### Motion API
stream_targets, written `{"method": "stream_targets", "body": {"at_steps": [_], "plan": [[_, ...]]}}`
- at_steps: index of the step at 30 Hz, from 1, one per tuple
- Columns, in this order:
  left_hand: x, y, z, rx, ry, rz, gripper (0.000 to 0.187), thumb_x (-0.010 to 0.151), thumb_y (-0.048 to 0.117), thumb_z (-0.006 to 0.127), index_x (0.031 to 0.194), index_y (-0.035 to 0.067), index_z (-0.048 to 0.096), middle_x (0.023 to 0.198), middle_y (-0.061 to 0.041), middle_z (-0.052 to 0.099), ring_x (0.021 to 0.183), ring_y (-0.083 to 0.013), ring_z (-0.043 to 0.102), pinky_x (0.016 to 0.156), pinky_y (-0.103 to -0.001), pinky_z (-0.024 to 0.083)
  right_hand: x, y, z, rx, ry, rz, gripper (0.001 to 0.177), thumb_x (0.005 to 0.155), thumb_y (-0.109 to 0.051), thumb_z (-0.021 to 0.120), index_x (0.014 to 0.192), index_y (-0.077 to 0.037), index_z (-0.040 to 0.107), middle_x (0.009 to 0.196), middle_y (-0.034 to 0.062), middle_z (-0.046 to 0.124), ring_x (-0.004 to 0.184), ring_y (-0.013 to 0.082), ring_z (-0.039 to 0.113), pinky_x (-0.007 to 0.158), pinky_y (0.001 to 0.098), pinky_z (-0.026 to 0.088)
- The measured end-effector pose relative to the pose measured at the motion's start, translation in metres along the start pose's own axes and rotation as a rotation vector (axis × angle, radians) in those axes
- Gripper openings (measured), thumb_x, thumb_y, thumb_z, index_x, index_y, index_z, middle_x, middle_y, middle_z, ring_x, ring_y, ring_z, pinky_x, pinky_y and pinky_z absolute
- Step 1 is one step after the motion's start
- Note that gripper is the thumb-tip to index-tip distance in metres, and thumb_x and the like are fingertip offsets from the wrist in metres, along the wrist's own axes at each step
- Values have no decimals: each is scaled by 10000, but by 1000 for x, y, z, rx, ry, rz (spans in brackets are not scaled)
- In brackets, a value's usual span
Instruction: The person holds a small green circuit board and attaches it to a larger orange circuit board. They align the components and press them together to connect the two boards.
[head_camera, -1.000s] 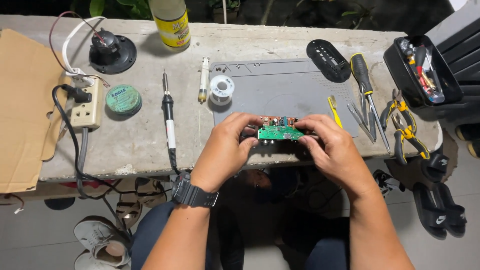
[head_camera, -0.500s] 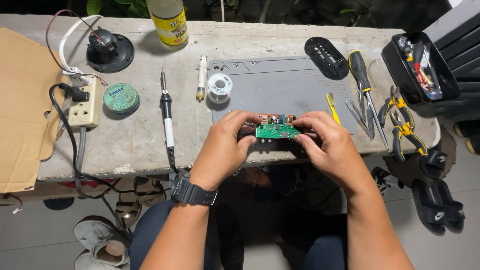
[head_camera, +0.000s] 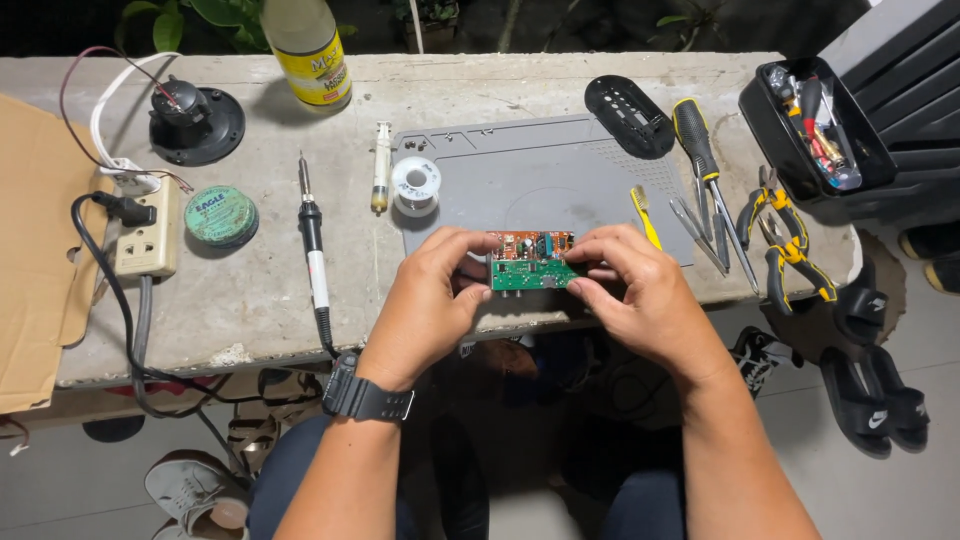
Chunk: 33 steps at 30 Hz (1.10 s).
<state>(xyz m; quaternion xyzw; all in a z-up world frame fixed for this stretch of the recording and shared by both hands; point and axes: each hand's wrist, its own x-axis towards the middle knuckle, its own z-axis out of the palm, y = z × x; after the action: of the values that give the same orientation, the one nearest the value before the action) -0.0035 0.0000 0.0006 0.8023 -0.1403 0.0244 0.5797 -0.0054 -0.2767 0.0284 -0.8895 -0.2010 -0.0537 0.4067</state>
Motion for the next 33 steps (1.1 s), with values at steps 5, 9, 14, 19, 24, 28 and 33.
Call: {"method": "stream_targets", "body": {"at_steps": [5,9,14,19,24,28,33], "plan": [[-1,0,0,-30,-17,-22,554,883,-163,840,1390,54,792,1279,-219,742,1080,-424,853,901,-452,763,-1,2,-2,6,-9,18,274,969,-36,867,1240,-37,830,1254,192,772,1138,398,833,953,493,729],[0,-7,1,-47,-32,-37,549,884,-142,862,1398,35,789,1321,-214,730,1103,-398,849,941,-426,762,0,4,-1,6,-8,8,272,974,-44,863,1244,-39,832,1239,189,777,1124,378,835,954,488,725],[-1,7,-2,-72,-64,-54,594,891,-82,904,1458,11,756,1348,-250,708,1126,-420,833,968,-454,762,1,9,0,-43,4,-22,260,981,-68,866,1238,-43,828,1222,193,792,1132,392,835,933,488,729],[0,3,-1,-72,-34,-43,528,916,-52,906,1423,16,777,1309,-249,724,1088,-412,841,935,-429,775,2,6,-1,1,2,8,271,967,-43,874,1235,-28,832,1233,211,797,1136,393,838,928,474,731],[0,0,1,-65,-21,-49,517,920,-34,913,1417,24,784,1307,-245,735,1085,-412,840,920,-421,779,2,5,-1,48,-5,48,285,968,-21,863,1251,-8,843,1250,230,795,1128,384,839,947,498,722],[-1,5,0,-52,-22,-61,527,919,-30,914,1426,38,787,1291,-234,739,1083,-400,843,912,-419,781,2,5,0,49,-2,57,292,968,-26,867,1258,2,841,1252,238,793,1130,390,839,943,502,723],[-4,4,3,-58,-19,-48,433,944,0,895,1361,105,845,1284,-188,735,1101,-377,826,903,-411,781,1,4,0,69,-1,75,289,964,-29,871,1252,-8,848,1265,211,792,1127,372,843,958,503,726]]}}
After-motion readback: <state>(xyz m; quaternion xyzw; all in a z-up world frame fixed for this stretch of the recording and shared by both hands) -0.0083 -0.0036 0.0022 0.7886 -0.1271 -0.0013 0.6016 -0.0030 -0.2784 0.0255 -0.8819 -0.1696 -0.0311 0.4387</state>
